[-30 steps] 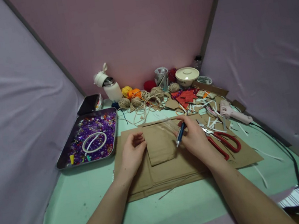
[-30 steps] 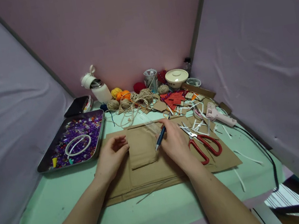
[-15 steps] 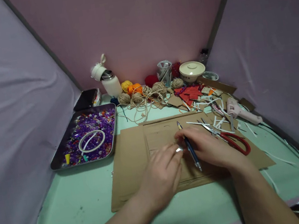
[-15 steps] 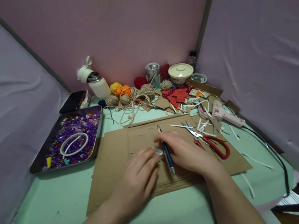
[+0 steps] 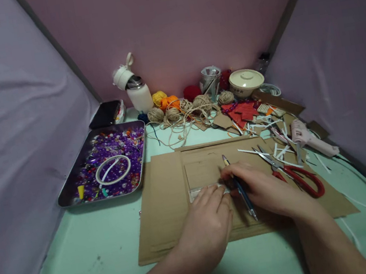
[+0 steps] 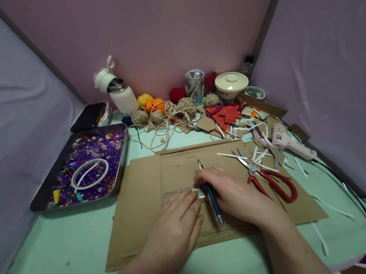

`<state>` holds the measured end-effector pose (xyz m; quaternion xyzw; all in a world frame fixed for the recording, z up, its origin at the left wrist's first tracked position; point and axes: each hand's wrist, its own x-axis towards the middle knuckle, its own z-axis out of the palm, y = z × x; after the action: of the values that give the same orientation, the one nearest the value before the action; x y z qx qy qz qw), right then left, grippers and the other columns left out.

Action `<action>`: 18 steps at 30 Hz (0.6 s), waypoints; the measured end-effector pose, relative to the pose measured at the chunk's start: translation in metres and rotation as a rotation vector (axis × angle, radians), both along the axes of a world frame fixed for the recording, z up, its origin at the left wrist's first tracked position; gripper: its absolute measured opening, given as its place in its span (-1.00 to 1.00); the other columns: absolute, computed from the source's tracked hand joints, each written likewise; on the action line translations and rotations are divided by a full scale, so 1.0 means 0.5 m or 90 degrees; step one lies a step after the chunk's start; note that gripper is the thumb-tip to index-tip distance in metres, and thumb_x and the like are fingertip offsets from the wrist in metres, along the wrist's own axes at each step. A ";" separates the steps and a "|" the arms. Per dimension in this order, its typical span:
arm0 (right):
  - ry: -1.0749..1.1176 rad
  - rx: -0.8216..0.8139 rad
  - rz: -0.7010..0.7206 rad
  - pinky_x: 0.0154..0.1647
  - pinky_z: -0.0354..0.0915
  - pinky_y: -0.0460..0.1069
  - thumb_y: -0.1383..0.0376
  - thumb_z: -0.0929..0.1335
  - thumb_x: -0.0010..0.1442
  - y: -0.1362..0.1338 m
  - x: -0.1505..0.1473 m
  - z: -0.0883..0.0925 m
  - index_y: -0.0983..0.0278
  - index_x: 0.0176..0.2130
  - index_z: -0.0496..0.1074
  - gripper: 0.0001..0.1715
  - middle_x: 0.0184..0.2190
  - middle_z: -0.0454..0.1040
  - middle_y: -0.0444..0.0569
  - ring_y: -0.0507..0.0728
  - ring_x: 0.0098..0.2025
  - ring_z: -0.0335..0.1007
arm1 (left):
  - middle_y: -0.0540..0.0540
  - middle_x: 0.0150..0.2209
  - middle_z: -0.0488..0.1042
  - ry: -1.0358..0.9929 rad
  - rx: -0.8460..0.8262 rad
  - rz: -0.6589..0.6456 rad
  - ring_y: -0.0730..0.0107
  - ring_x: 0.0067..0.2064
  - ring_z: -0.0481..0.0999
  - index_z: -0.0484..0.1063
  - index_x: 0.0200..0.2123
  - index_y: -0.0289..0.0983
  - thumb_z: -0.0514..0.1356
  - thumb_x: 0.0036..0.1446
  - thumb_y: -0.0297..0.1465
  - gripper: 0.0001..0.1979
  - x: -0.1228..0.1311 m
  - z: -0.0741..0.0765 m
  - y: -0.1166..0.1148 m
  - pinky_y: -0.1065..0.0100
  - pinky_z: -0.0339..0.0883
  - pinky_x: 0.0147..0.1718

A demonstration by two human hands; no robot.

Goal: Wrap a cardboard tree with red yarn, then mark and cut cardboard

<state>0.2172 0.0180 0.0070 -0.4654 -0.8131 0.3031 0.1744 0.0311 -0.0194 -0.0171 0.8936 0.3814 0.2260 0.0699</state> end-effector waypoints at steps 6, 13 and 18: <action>-0.009 -0.004 0.003 -0.17 0.18 -0.03 0.54 0.24 0.09 0.001 -0.002 -0.002 0.20 -0.16 0.32 -0.65 -0.24 0.40 -0.07 0.11 -0.17 0.27 | -0.27 -0.03 0.45 0.037 -0.010 0.011 0.08 0.03 0.40 0.40 -0.06 -0.43 0.05 0.18 -0.46 -0.71 -0.001 -0.005 -0.001 0.06 0.32 0.02; -0.023 0.003 0.007 -0.14 0.17 -0.02 0.52 0.26 0.10 -0.002 -0.006 0.007 0.19 -0.11 0.31 -0.62 -0.21 0.40 -0.07 0.11 -0.15 0.27 | -0.27 -0.10 0.47 0.048 -0.043 0.017 0.12 0.00 0.40 0.38 -0.04 -0.43 0.03 0.19 -0.46 -0.70 -0.002 0.001 -0.001 0.06 0.33 0.00; -0.037 0.008 -0.004 -0.15 0.16 -0.03 0.52 0.27 0.09 -0.003 0.000 0.015 0.19 -0.13 0.31 -0.64 -0.21 0.40 -0.08 0.11 -0.15 0.26 | -0.27 -0.11 0.47 0.048 -0.040 0.013 0.11 0.00 0.40 0.39 -0.07 -0.43 0.04 0.18 -0.46 -0.72 -0.002 0.001 0.001 0.06 0.34 -0.01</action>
<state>0.2170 0.0166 0.0143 -0.4754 -0.8182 0.2838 0.1549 0.0301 -0.0188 -0.0167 0.8948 0.4001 0.1809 0.0810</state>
